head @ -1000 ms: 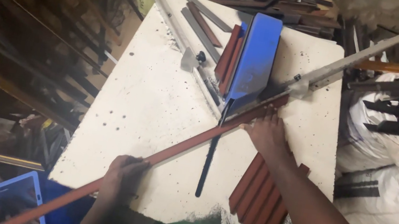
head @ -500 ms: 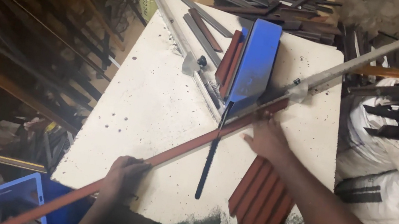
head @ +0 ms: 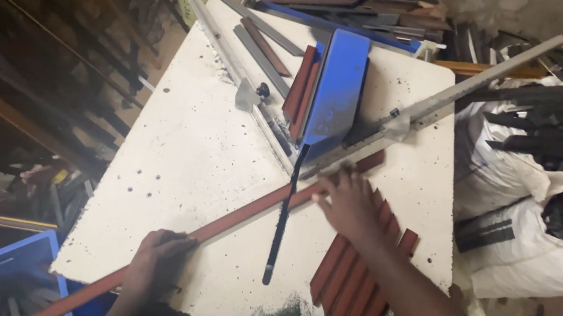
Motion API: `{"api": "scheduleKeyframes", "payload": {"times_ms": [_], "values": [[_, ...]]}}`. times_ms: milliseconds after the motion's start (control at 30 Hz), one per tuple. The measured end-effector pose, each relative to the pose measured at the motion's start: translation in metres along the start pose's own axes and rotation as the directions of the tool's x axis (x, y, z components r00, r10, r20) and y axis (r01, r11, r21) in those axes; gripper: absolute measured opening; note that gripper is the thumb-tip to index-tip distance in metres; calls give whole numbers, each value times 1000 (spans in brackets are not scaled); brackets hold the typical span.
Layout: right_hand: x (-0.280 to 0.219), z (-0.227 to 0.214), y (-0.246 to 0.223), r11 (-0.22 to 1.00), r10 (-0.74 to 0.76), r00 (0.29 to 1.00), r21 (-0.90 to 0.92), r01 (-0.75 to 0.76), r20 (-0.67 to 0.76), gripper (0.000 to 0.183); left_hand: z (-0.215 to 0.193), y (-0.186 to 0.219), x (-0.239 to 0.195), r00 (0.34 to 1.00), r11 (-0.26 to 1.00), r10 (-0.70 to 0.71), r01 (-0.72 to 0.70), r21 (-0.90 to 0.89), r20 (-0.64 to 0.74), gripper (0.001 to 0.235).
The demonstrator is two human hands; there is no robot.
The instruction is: The recorder uses a miter trimmer to cut frame moldings into mitered pieces.
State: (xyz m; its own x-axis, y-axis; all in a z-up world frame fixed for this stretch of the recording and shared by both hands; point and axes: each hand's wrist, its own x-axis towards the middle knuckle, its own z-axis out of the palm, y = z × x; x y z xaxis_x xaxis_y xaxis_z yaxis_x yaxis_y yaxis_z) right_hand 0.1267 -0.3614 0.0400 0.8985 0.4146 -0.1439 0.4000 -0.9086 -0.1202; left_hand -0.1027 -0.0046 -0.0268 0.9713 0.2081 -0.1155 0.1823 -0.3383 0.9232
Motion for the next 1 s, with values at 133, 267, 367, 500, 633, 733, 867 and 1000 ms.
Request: {"api": "scheduleKeyframes", "payload": {"times_ms": [133, 267, 367, 500, 633, 733, 867, 1000], "values": [[-54, 1, -9, 987, -138, 982, -61, 147, 130, 59, -6, 7, -13, 979, 920, -195, 203, -335, 57, 44], [-100, -8, -10, 992, -49, 963, -99, 78, 264, 66, 2, 11, -15, 962, 915, -272, 266, -303, 25, 36], [-116, -16, -15, 991, 92, 930, -128, -49, 356, 67, 29, 11, -13, 966, 908, 256, -230, 350, -27, 33], [-113, -4, -36, 991, 108, 964, -107, -84, 245, 69, 77, 45, 5, 938, 894, 344, -312, 322, -46, 25], [-92, 31, -60, 998, -42, 987, 52, 35, 154, 77, 108, 86, 24, 901, 860, 433, -405, 311, -21, 24], [-65, 50, -46, 995, -73, 992, -59, 80, 108, 78, 109, 91, 34, 916, 860, 401, -386, 333, 25, 23], [-22, 52, -8, 996, -49, 999, -80, 48, -20, 80, 68, 79, 11, 941, 838, 335, -276, 470, -44, 33], [13, 54, 35, 973, -103, 988, -218, 76, -118, 74, 30, -23, -3, 884, 790, 445, -312, 528, -143, 39]]}}
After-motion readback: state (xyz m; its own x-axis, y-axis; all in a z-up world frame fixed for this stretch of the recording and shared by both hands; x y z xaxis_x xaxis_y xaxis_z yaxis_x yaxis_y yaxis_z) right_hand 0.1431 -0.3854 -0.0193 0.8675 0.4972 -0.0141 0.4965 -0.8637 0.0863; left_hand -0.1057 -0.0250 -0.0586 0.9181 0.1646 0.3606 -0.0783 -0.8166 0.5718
